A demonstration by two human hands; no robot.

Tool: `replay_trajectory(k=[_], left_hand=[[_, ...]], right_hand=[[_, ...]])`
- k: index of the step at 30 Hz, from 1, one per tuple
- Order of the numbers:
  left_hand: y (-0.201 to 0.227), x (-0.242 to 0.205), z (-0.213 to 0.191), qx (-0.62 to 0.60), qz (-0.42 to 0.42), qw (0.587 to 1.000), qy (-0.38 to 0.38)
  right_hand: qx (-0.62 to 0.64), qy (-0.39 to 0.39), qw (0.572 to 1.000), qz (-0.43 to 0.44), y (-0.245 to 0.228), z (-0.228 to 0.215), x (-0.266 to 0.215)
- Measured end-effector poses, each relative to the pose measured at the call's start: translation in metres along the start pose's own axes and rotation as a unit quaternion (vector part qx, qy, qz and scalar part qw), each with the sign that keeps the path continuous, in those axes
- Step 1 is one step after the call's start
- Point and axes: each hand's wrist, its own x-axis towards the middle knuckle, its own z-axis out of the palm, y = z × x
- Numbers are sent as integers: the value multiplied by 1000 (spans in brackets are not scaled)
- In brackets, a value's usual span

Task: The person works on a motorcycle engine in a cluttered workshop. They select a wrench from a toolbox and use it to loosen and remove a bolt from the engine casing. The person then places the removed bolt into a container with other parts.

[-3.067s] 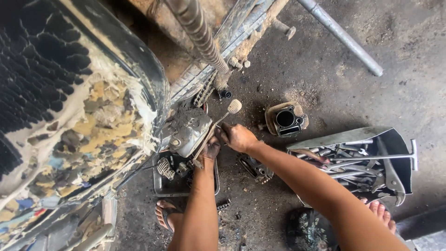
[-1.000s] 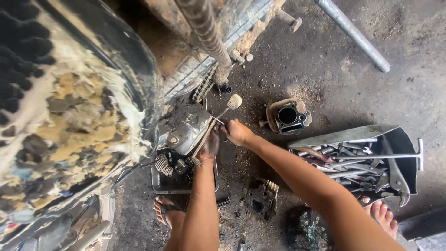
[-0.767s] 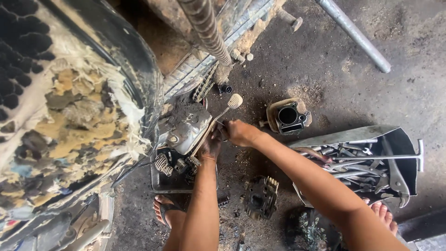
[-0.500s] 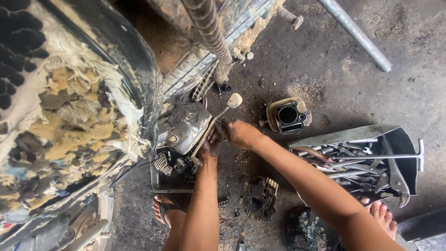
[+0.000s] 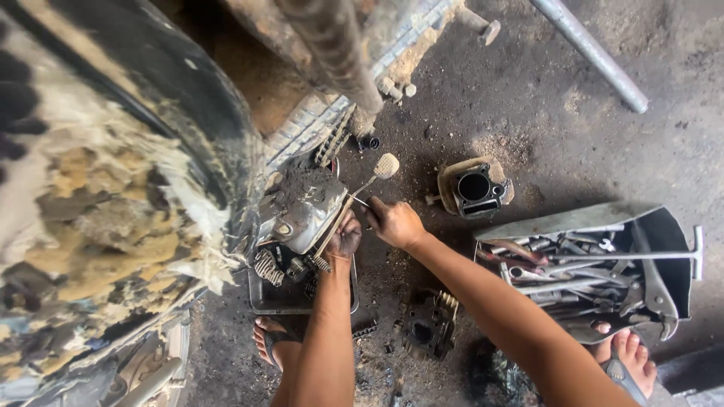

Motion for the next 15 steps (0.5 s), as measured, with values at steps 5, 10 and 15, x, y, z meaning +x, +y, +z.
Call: replay_trajectory(k=[5, 10, 15], left_hand=[[-11, -7, 28, -11, -28, 999, -45], [-28, -6, 61, -31, -9, 996, -80], [-17, -2, 33, 12, 12, 999, -40]], right_hand=[[25, -88, 989, 120, 46, 72, 45], [-45, -13, 999, 5, 116, 133, 59], [32, -101, 984, 145, -2, -9, 16]])
